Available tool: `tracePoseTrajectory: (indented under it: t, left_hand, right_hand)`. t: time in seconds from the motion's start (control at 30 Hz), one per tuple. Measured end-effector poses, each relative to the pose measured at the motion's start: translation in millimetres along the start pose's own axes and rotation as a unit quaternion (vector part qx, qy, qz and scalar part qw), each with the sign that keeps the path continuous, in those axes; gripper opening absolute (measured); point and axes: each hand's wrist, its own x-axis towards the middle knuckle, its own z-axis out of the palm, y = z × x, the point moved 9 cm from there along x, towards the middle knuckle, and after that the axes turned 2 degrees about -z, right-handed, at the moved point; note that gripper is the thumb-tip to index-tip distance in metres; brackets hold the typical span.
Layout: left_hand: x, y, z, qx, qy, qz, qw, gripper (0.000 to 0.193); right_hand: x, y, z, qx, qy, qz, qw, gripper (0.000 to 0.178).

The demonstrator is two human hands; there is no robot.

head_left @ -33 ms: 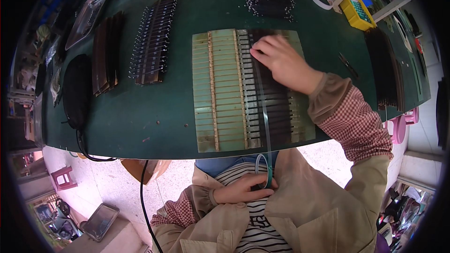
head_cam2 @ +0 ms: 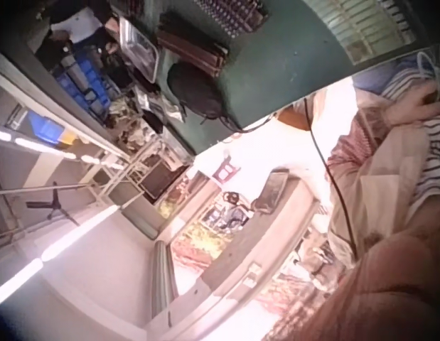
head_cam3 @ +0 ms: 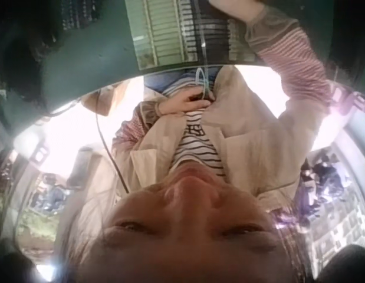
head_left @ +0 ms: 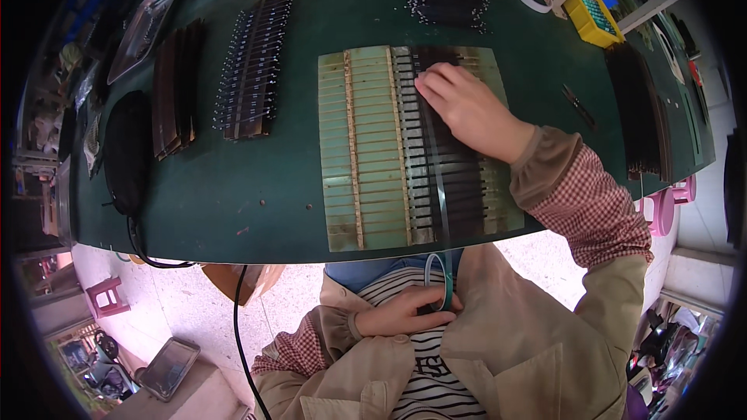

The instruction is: The person is manually assembling electronic wire connectors onto a fixture at a factory workstation.

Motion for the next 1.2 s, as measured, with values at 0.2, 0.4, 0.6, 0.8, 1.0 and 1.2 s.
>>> tracePoseTrajectory:
  t: [0.2,0.4,0.6,0.8,1.0,1.2]
  left_hand:
    - [1.5,2.3,-2.9,-0.005,0.003,-0.004,1.0,0.023]
    - [-1.9,0.6,-1.0,-0.009,-0.007,-0.014,1.0,0.023]
    - [0.0,0.4,-4.1,-0.01,-0.005,-0.002,1.0,0.024]
    - [3.0,6.4,-0.8,0.017,0.01,0.043,0.999,0.023]
    - [2.6,10.7,-5.2,0.024,0.021,0.054,0.998,0.023]
    - [5.0,13.0,-6.0,0.036,0.025,0.073,0.996,0.023]
  right_hand:
    - [-0.9,21.0,-9.8,0.091,0.008,0.035,0.995,0.043]
    - [-6.8,-11.5,7.5,0.006,-0.024,-0.014,1.0,0.043]
    - [-5.0,-8.3,-5.2,0.061,0.004,-0.04,0.997,0.042]
    - [-13.6,-13.6,-9.5,0.042,0.015,-0.012,0.999,0.042]
    - [-17.4,-40.5,-4.2,-0.056,-0.014,-0.043,0.997,0.049]
    - [-22.9,-23.8,-8.6,0.061,0.009,-0.022,0.998,0.042]
